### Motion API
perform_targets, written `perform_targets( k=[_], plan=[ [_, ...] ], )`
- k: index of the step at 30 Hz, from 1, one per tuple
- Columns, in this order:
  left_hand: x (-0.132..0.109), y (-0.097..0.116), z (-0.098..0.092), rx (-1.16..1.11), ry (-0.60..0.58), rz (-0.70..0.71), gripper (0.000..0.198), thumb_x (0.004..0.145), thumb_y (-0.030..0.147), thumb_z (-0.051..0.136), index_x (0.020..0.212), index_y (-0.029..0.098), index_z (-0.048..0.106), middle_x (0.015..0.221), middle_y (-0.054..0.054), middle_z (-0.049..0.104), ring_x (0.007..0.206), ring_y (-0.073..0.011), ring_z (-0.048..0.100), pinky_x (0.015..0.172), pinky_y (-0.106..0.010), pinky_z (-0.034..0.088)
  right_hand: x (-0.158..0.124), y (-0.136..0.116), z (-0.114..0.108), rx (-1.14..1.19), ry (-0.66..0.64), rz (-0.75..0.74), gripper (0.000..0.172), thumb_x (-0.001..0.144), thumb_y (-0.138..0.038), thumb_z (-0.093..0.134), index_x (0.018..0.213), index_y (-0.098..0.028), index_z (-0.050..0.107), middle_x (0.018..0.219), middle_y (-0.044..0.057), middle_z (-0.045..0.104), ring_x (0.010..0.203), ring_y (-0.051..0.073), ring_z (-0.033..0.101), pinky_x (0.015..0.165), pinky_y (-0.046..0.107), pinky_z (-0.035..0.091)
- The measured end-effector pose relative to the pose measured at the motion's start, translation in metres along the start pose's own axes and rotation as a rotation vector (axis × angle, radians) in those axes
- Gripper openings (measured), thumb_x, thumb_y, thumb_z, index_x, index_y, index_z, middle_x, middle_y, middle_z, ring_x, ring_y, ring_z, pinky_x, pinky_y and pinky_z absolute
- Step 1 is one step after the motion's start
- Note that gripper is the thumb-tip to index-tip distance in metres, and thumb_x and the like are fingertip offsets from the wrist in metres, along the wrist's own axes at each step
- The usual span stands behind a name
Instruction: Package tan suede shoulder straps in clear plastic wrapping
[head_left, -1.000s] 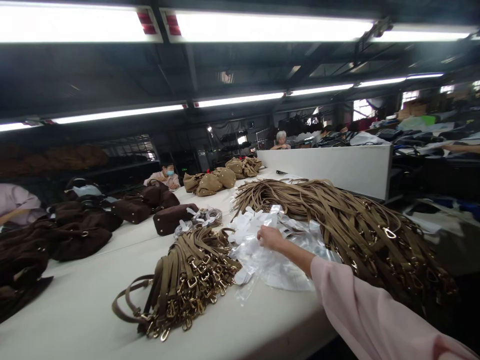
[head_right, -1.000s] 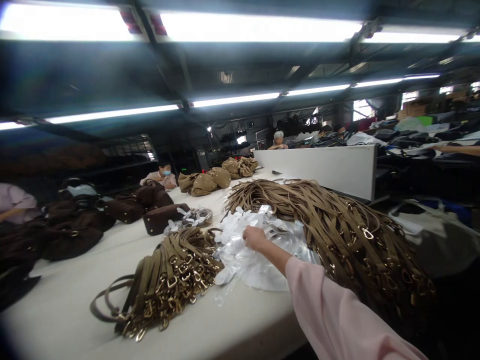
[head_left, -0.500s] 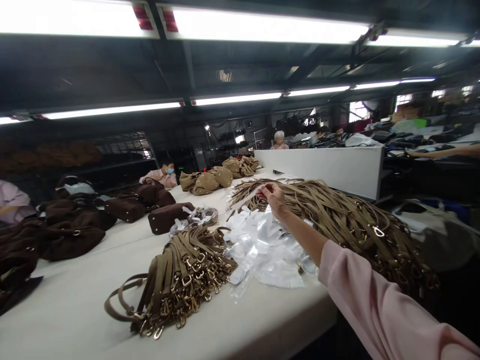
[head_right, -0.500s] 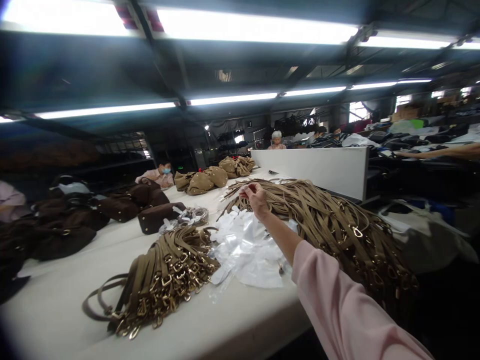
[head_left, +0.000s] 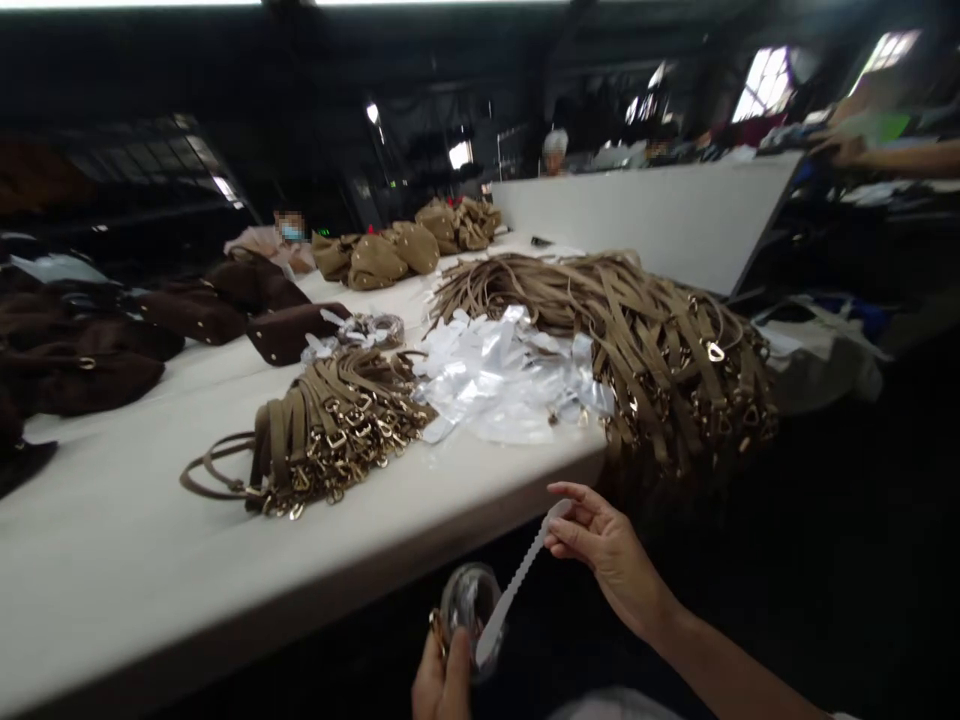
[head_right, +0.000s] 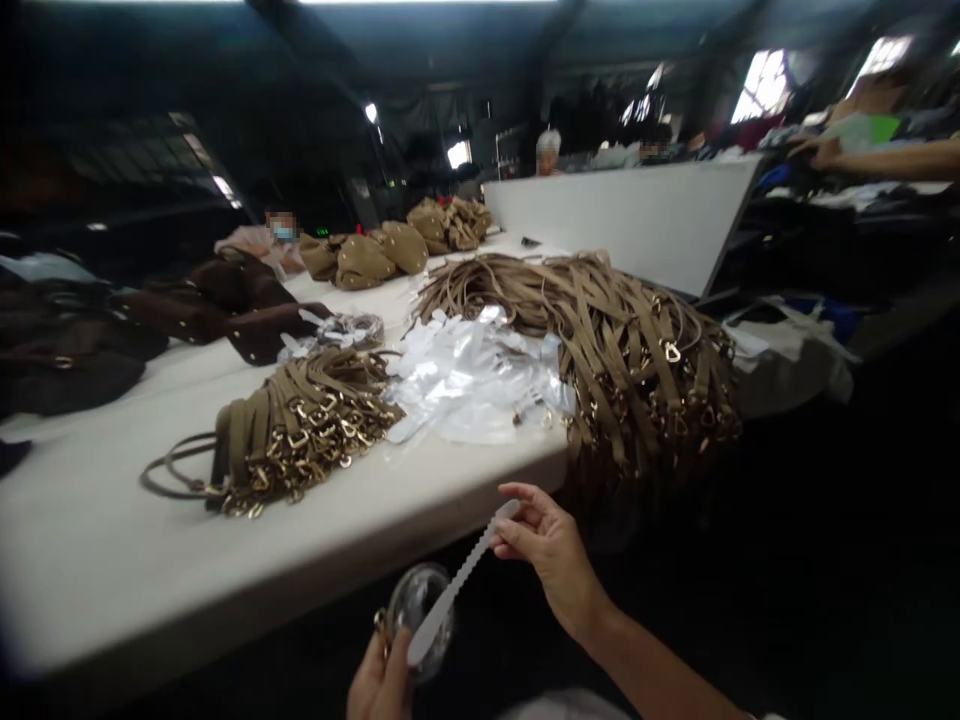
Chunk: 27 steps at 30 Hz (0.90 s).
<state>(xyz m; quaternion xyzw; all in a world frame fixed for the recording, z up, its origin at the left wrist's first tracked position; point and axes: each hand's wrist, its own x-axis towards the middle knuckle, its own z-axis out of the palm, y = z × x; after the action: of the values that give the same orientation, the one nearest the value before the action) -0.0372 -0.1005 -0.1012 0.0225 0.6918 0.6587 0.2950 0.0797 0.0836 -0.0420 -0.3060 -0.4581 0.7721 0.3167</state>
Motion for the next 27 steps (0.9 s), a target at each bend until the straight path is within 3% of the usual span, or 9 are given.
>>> perform_targets(
  k=[1, 3, 6, 10, 12, 16, 20, 24, 27],
  plan=[
    [0.001, -0.006, -0.003, 0.029, -0.011, -0.013, 0.057, 0.065, 0.06, 0.079, 0.105, 0.02, 0.07, 0.092, -0.006, 0.072, 0.093, -0.0303, 0.067, 0.08, -0.036, 0.054, -0.015, 0.019, -0.013, -0.019, 0.034, 0.084, 0.046, 0.072, -0.038, 0.08, 0.109, -0.019, 0.062, 0.078, -0.002, 0.064, 0.072, 0.012, 0.064, 0.068, 0.022, 0.054],
    [0.001, -0.017, -0.009, 0.109, -0.076, 0.027, 0.056, 0.074, 0.059, 0.072, 0.107, 0.015, 0.067, 0.095, -0.008, 0.072, 0.093, -0.0278, 0.066, 0.085, -0.036, 0.051, -0.045, 0.05, -0.037, -0.128, 0.056, 0.274, 0.035, 0.073, -0.035, 0.076, 0.101, -0.017, 0.067, 0.071, -0.001, 0.062, 0.066, 0.013, 0.061, 0.066, 0.025, 0.052],
    [-0.003, -0.03, -0.016, 0.172, -0.114, 0.019, 0.049, 0.084, 0.056, 0.063, 0.108, 0.013, 0.063, 0.099, -0.009, 0.071, 0.094, -0.0247, 0.065, 0.088, -0.036, 0.048, -0.084, 0.072, -0.067, -0.436, -0.067, 0.419, 0.019, 0.073, -0.021, 0.065, 0.089, -0.017, 0.074, 0.072, 0.001, 0.062, 0.066, 0.015, 0.06, 0.065, 0.027, 0.049],
    [-0.007, -0.041, -0.016, 0.221, -0.159, -0.019, 0.045, 0.086, 0.053, 0.061, 0.11, 0.015, 0.062, 0.101, -0.008, 0.07, 0.096, -0.0234, 0.065, 0.09, -0.034, 0.047, -0.109, 0.062, -0.084, -0.718, -0.307, 0.297, 0.034, 0.077, -0.01, 0.052, 0.093, -0.025, 0.078, 0.096, 0.002, 0.066, 0.092, 0.018, 0.062, 0.079, 0.027, 0.047],
    [-0.007, -0.045, -0.013, 0.235, -0.177, -0.024, 0.043, 0.086, 0.053, 0.061, 0.109, 0.015, 0.063, 0.1, -0.008, 0.071, 0.096, -0.0232, 0.065, 0.089, -0.034, 0.047, -0.109, 0.056, -0.085, -0.862, -0.424, 0.217, 0.036, 0.082, -0.009, 0.048, 0.095, -0.026, 0.077, 0.093, 0.001, 0.067, 0.088, 0.017, 0.062, 0.076, 0.026, 0.045],
    [-0.008, -0.048, -0.007, 0.246, -0.204, -0.023, 0.043, 0.085, 0.052, 0.064, 0.107, 0.015, 0.064, 0.099, -0.008, 0.071, 0.092, -0.0222, 0.066, 0.086, -0.032, 0.049, -0.102, 0.056, -0.083, -1.139, -0.609, 0.054, 0.027, 0.092, -0.015, 0.051, 0.078, -0.021, 0.072, 0.082, 0.001, 0.065, 0.079, 0.016, 0.058, 0.071, 0.027, 0.039],
    [-0.011, -0.047, -0.004, 0.221, -0.169, -0.025, 0.043, 0.082, 0.051, 0.068, 0.105, 0.014, 0.066, 0.095, -0.008, 0.071, 0.086, -0.021, 0.067, 0.082, -0.031, 0.05, -0.098, 0.061, -0.085, -1.078, -0.697, -0.012, 0.029, 0.097, -0.025, 0.053, 0.074, -0.021, 0.07, 0.085, 0.001, 0.063, 0.082, 0.015, 0.055, 0.072, 0.027, 0.037],
    [-0.014, -0.047, -0.002, 0.14, -0.158, -0.066, 0.038, 0.083, 0.047, 0.068, 0.104, 0.016, 0.065, 0.095, -0.006, 0.071, 0.087, -0.0189, 0.066, 0.082, -0.029, 0.05, -0.095, 0.063, -0.085, -0.954, -0.718, 0.006, 0.015, 0.088, -0.015, 0.063, 0.082, -0.024, 0.074, 0.103, 0.0, 0.063, 0.097, 0.017, 0.055, 0.081, 0.028, 0.037],
    [-0.014, -0.047, 0.0, 0.161, -0.167, -0.075, 0.036, 0.084, 0.047, 0.067, 0.103, 0.016, 0.065, 0.093, -0.005, 0.071, 0.085, -0.0184, 0.065, 0.08, -0.028, 0.05, -0.092, 0.064, -0.083, -0.912, -0.743, 0.037, 0.019, 0.086, -0.009, 0.063, 0.088, -0.025, 0.074, 0.099, -0.001, 0.065, 0.096, 0.016, 0.056, 0.085, 0.029, 0.036]
  ],
)
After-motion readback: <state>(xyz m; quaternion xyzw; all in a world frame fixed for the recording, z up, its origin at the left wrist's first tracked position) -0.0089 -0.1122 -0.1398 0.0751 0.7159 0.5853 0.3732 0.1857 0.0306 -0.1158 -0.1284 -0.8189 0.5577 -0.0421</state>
